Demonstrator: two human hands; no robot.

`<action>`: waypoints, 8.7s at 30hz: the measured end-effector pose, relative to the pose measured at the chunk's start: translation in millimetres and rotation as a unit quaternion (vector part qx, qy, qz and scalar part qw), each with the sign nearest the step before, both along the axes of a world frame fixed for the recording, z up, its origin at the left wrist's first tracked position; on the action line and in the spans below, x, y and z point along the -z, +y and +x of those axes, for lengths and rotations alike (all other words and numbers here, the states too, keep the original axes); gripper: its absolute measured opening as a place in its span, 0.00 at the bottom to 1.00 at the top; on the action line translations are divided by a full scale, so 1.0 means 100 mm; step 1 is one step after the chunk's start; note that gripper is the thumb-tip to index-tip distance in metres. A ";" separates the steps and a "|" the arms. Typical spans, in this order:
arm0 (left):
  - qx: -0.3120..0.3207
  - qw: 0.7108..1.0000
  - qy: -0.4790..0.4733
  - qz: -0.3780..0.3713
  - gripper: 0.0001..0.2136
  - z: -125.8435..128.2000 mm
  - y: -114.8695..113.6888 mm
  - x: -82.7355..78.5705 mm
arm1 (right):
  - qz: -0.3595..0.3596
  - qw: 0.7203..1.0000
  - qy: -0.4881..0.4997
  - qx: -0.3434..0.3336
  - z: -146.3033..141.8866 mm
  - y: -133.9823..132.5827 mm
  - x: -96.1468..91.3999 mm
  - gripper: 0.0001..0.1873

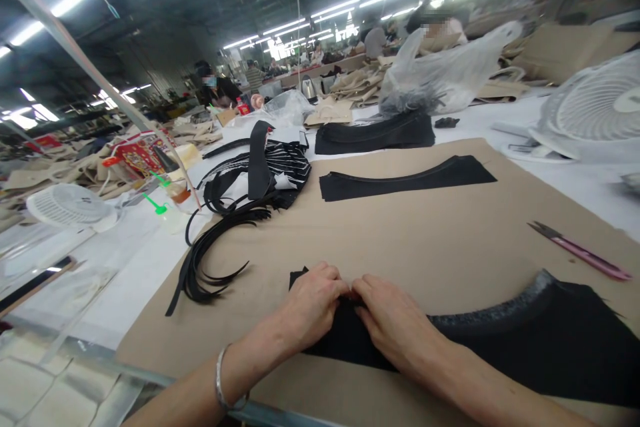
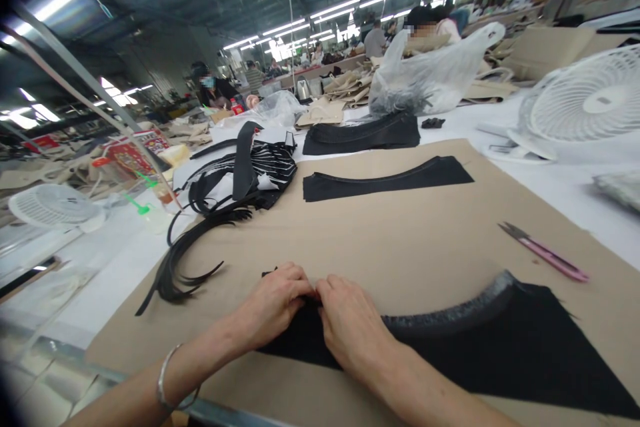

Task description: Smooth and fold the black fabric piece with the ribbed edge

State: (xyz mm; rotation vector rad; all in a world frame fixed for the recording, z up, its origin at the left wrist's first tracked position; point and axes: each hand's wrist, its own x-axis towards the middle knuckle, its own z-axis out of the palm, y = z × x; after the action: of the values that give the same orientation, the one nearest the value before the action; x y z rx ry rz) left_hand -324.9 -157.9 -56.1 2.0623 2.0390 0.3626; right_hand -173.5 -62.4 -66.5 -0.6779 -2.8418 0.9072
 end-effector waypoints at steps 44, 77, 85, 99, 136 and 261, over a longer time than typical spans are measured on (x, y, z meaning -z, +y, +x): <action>-0.096 0.988 -0.068 0.097 0.15 0.18 -0.42 0.20 | 0.126 0.988 0.040 -0.083 0.26 0.14 0.00 0.11; -0.049 0.993 -0.104 -0.019 0.14 0.32 -0.08 -0.06 | 0.032 0.994 -0.074 -0.076 0.15 0.25 -0.24 0.02; -0.038 0.995 -0.088 -0.027 0.11 0.32 -0.02 -0.06 | -0.012 0.996 -0.063 -0.061 0.28 0.27 -0.21 0.04; -0.008 0.999 -0.049 0.009 0.14 0.38 -0.03 0.04 | -0.033 0.995 0.074 -0.066 0.47 0.17 0.09 0.10; 0.063 0.981 0.106 0.153 0.16 0.50 -0.32 0.22 | 0.283 0.921 0.155 -0.219 0.64 0.20 0.26 0.10; 0.060 0.973 0.192 0.109 0.11 0.28 -0.15 0.07 | 0.247 0.939 0.190 -0.148 0.43 -0.02 0.33 0.07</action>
State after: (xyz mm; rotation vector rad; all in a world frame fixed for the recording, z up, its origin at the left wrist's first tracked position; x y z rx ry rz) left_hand -297.4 -173.1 -63.4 2.5450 2.1469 0.1816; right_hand -130.5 -64.2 -99.7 -0.0109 -2.6720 0.2671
